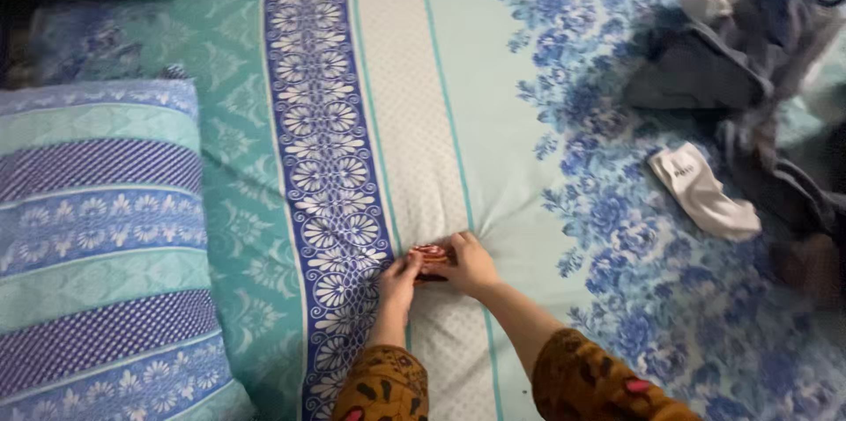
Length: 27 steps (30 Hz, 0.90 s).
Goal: The person folds various clothing items on a bed, including socks, underwear, pants, and a shirt. They smooth and fold each item neatly, then stack them into a pile. Finally, they pick up the stack and carry it away.
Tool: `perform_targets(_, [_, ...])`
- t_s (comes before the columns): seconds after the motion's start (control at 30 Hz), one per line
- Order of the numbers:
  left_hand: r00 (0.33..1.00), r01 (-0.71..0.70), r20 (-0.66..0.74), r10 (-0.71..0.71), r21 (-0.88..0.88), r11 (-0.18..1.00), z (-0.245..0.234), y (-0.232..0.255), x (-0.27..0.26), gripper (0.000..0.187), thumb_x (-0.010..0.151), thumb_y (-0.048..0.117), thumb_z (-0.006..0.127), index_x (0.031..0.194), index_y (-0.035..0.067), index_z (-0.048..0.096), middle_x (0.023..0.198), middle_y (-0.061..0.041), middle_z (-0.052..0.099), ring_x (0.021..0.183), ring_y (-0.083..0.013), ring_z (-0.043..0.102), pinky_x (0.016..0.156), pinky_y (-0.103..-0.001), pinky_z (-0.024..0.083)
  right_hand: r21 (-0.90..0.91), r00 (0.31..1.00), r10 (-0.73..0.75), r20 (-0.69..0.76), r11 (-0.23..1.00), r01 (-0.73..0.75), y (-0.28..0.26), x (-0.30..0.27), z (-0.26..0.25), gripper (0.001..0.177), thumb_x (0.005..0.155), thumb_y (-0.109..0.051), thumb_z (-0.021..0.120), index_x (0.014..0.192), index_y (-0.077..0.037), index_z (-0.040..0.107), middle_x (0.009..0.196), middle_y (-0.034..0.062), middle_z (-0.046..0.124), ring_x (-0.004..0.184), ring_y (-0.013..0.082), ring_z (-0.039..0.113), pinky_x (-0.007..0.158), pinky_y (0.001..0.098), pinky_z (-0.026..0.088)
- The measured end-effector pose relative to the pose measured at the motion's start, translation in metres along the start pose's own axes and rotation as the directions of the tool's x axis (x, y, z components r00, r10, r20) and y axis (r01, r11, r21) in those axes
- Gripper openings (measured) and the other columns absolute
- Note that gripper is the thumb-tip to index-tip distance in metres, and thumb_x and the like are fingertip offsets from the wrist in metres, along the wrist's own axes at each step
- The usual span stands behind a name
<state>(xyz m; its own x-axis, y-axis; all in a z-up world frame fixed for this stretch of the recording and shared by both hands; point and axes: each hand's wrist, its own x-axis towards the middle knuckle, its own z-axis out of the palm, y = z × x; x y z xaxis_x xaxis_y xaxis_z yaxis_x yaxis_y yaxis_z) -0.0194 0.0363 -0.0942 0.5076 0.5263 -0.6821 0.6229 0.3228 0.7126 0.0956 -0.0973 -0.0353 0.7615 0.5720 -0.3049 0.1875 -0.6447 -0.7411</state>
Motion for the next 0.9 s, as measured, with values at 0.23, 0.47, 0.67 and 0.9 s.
perform_targets(0.23, [0.997,0.039,0.065,-0.032,-0.115,0.993,-0.007,0.018,-0.016,0.059,0.089,0.054,0.07,0.126,0.008,0.072,0.116,0.0,0.074,0.116,-0.0174,0.063,0.102,-0.036,0.044,0.367,0.976,0.213,0.051,0.905,-0.216,-0.005,-0.03,-0.024,0.037,0.081,-0.024,0.084,0.104,-0.006,0.062,0.095,0.01,0.072,0.088,0.0207,0.069,0.081,0.0362,0.055])
perform_targets(0.47, [0.884,-0.204,0.373,0.284,-0.239,0.949,0.052,0.071,-0.097,0.05,0.085,0.04,0.08,0.122,0.008,0.067,0.098,-0.006,0.075,0.106,-0.0155,0.066,0.102,-0.031,0.047,0.711,0.969,0.227,-0.102,0.698,-0.089,0.011,-0.1,-0.091,0.037,0.085,-0.012,0.079,0.116,-0.004,0.061,0.102,0.0083,0.073,0.094,0.0168,0.07,0.082,0.0324,0.059])
perform_targets(0.67, [0.861,-0.227,0.421,0.285,-0.183,0.956,0.17,0.096,-0.161,0.036,0.086,0.029,0.082,0.106,-0.001,0.073,0.094,-0.004,0.075,0.082,-0.0114,0.069,0.074,-0.028,0.054,0.863,0.938,0.31,-0.154,0.504,-0.025,0.053,-0.159,-0.178,0.031,0.092,-0.017,0.072,0.119,-0.002,0.066,0.109,0.0088,0.076,0.098,0.0169,0.073,0.087,0.0324,0.061])
perform_targets(0.9, [0.791,-0.195,0.524,0.317,-0.275,0.941,0.329,0.089,-0.194,0.028,0.09,0.027,0.076,0.108,0.006,0.073,0.093,-0.001,0.074,0.08,-0.0091,0.067,0.071,-0.024,0.051,0.945,0.822,0.509,-0.256,0.313,0.1,0.178,-0.205,-0.279,0.031,0.09,-0.018,0.074,0.117,-0.003,0.071,0.099,0.0057,0.074,0.08,0.0142,0.067,0.07,0.0286,0.055])
